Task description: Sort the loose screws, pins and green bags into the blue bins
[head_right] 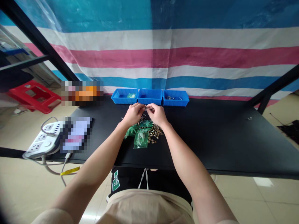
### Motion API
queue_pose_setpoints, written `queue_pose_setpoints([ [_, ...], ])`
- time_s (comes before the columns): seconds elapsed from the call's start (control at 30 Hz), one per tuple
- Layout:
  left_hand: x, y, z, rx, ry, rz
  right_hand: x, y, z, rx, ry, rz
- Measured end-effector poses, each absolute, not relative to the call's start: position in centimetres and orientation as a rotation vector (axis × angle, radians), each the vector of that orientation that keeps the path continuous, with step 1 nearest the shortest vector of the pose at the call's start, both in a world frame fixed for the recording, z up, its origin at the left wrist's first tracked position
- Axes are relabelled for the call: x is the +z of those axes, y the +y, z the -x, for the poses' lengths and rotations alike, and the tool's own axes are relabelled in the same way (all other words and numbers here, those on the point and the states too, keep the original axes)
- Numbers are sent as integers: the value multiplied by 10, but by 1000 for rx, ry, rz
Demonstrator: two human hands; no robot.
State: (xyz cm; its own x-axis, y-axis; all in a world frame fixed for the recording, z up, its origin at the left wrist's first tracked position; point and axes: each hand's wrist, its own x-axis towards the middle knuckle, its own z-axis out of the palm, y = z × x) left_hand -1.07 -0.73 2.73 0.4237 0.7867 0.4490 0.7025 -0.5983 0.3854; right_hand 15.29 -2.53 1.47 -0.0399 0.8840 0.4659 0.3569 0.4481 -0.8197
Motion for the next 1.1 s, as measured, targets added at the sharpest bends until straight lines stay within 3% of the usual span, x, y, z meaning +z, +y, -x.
queue_pose_setpoints([
  [1.1,31,-9,9,923,1333,-2431,17,-28,-157,827,-1491,1048],
])
